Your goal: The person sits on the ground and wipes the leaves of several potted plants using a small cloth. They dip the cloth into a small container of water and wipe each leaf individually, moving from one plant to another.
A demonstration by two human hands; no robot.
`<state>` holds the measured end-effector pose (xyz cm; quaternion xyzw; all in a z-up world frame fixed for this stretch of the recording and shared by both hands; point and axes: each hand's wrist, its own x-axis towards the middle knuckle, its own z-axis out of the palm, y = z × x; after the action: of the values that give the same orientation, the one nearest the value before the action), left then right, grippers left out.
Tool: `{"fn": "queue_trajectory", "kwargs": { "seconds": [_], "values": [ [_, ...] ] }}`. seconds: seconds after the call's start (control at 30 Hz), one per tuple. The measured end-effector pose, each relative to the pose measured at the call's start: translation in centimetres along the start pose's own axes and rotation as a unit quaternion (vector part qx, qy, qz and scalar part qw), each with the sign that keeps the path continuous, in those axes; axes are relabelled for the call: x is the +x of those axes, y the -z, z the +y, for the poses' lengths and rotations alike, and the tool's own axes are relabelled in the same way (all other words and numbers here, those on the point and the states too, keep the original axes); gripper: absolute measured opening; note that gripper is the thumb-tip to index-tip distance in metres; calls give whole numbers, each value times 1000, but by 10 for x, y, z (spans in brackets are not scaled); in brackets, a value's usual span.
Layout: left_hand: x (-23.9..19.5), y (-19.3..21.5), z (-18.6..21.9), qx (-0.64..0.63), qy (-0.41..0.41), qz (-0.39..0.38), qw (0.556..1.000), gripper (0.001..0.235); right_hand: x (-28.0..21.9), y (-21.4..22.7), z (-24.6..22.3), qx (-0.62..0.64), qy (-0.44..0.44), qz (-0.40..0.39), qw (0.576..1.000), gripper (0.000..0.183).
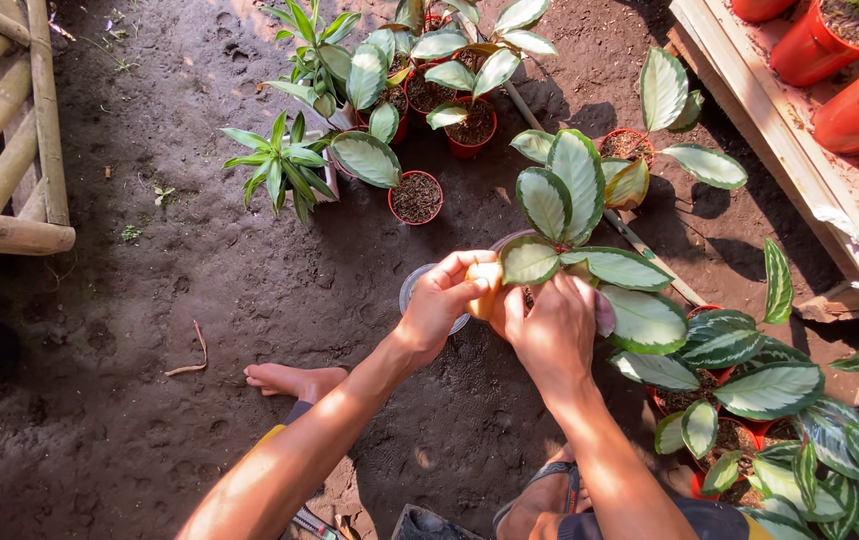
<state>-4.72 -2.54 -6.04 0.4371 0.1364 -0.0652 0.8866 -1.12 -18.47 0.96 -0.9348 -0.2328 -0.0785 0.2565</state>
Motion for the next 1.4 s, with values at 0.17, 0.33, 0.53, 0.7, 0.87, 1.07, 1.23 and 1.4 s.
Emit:
{"fn": "queue_trajectory", "kwargs": {
  "seconds": [0.17,0.33,0.53,0.7,0.87,1.07,1.23,1.4],
  "values": [
    [2,-1,-1,15,-31,9,999,34,3,13,-3,80,-68,27,994,24],
    [5,-21,-14,-87,7,84,993,37,9,22,-3,112,-114,2,987,29],
    [12,-45,-23,-103,-51,32,993,35,12,27,-3,126,-70,3,990,46],
    [2,-44,-25,21,-116,-16,993,33,14,29,-4,114,-72,43,990,34],
    [3,-45,-35,-10,-98,58,994,35,18,34,0,177,-198,46,963,27],
    [11,-63,-44,-5,-53,244,968,33,24,37,10,335,-297,25,894,30],
    [12,-100,-36,20,-76,230,970,31,21,40,11,341,-292,-9,894,32],
    [-1,-115,-10,33,-88,209,973,29,23,43,9,248,-264,0,932,32]
  ]
}}
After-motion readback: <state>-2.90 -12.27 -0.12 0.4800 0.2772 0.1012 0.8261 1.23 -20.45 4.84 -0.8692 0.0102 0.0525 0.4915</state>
